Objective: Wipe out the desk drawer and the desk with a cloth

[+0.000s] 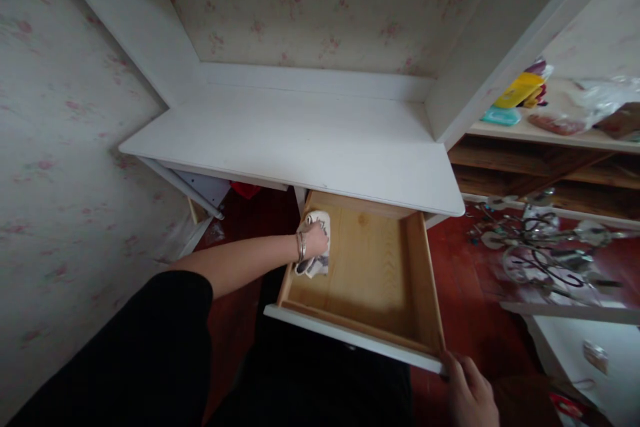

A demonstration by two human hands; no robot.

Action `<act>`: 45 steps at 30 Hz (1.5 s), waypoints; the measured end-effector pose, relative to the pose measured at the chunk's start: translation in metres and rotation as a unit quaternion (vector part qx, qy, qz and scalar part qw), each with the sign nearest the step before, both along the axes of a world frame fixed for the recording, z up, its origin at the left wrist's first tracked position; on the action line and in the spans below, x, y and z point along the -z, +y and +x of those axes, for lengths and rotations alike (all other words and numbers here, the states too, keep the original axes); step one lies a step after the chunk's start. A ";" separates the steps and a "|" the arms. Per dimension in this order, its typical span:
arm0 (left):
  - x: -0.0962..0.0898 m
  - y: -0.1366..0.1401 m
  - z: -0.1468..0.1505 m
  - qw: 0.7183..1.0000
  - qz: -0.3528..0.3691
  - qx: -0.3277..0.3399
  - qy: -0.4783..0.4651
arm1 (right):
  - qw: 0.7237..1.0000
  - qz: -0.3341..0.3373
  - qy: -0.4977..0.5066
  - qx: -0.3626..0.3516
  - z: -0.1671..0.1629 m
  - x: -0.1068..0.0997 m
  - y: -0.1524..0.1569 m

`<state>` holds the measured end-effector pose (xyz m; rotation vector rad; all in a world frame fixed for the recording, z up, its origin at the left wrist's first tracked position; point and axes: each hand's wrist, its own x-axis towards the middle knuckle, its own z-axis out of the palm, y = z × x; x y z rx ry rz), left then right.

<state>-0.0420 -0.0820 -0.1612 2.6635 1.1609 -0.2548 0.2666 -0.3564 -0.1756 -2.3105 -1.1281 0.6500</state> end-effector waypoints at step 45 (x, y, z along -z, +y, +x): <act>-0.039 0.008 -0.069 0.990 0.109 -0.071 -0.053 | 0.998 -0.024 0.028 0.045 -0.008 -0.006 0.005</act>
